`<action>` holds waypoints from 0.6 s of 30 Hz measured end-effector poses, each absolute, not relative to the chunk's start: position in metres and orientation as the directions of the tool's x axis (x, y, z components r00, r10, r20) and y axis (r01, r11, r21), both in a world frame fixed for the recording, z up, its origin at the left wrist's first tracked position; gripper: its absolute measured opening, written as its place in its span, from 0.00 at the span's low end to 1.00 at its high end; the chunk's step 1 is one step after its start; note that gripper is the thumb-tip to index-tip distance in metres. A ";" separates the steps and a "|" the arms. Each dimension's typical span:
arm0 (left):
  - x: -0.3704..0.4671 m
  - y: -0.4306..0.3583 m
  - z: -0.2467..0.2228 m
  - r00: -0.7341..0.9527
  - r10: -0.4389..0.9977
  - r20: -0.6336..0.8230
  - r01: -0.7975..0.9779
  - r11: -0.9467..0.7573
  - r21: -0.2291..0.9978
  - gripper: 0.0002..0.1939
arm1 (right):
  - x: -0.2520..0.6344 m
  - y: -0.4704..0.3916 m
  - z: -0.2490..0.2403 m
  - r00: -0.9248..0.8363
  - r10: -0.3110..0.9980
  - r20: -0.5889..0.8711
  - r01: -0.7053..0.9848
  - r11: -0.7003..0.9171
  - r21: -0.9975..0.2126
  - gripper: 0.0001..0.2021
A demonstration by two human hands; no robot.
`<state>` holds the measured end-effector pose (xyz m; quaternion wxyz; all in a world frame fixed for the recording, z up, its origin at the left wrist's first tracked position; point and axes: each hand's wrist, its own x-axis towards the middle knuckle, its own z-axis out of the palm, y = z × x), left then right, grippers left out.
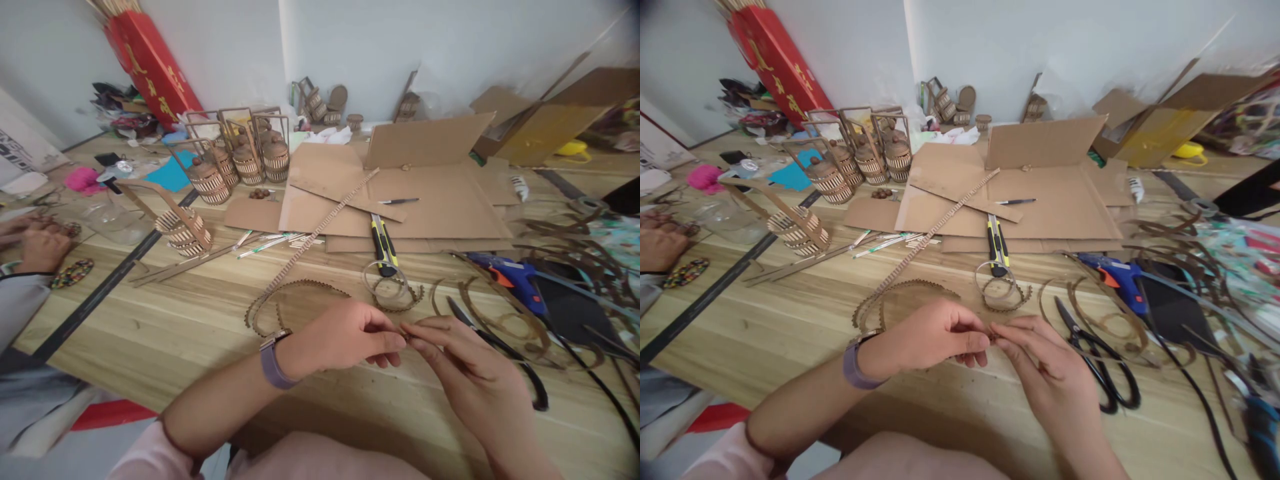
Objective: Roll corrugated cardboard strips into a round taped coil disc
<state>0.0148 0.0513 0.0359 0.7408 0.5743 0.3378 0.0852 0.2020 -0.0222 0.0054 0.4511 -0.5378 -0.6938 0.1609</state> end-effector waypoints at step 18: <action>0.015 0.049 0.040 0.705 0.586 -0.400 0.282 0.287 0.916 0.19 | 0.206 -0.021 0.004 0.003 0.924 0.382 0.598 0.304 -0.741 0.06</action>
